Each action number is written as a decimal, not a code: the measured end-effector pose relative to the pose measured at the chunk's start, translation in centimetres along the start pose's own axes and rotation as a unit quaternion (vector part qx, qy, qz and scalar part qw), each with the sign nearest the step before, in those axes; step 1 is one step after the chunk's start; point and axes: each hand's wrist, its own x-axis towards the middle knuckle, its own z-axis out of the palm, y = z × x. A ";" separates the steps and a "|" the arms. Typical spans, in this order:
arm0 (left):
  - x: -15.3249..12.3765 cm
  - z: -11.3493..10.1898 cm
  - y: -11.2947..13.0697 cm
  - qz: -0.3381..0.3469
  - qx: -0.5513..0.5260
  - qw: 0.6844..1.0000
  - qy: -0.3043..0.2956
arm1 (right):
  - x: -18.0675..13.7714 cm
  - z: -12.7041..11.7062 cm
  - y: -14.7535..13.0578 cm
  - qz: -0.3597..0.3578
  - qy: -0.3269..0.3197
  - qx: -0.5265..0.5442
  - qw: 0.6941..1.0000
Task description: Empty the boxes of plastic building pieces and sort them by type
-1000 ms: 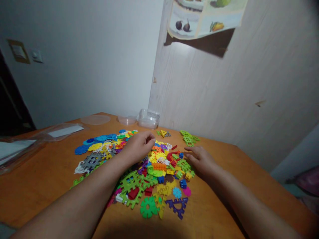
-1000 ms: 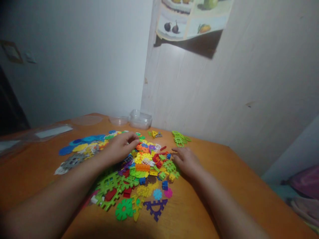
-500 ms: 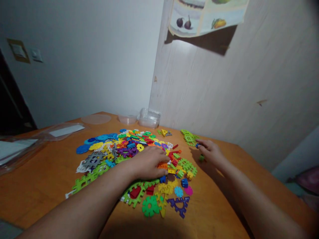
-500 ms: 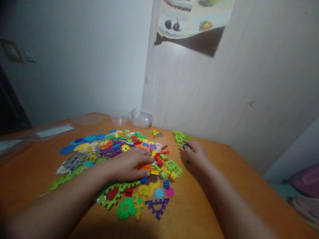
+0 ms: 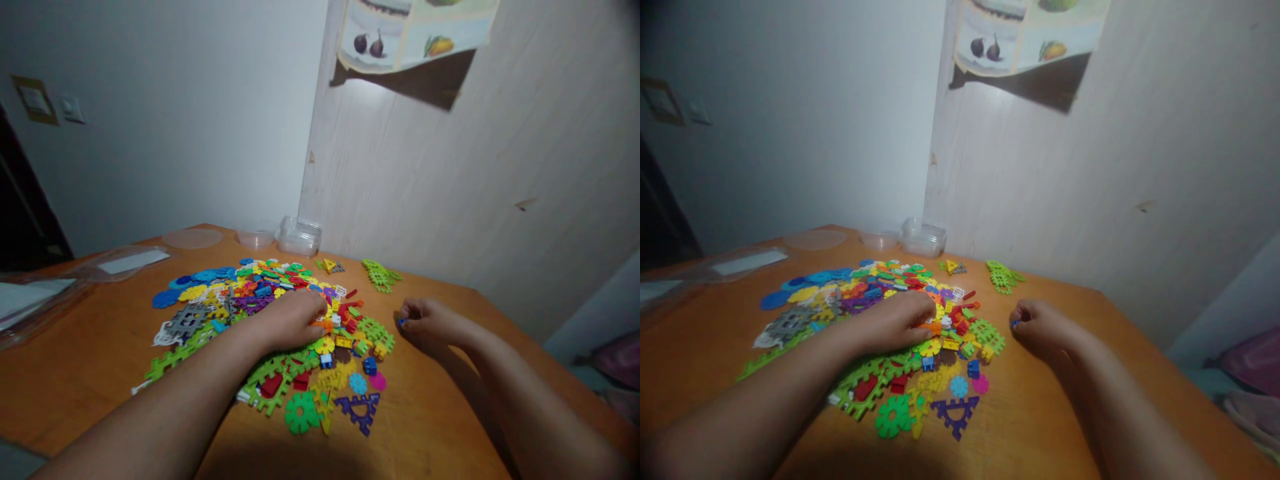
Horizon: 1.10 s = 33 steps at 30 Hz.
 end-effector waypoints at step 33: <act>0.0 0.2 -0.4 -0.039 0.024 0.999 0.007 | 0.8 0.9 -2.7 -0.075 0.095 -0.045 0.992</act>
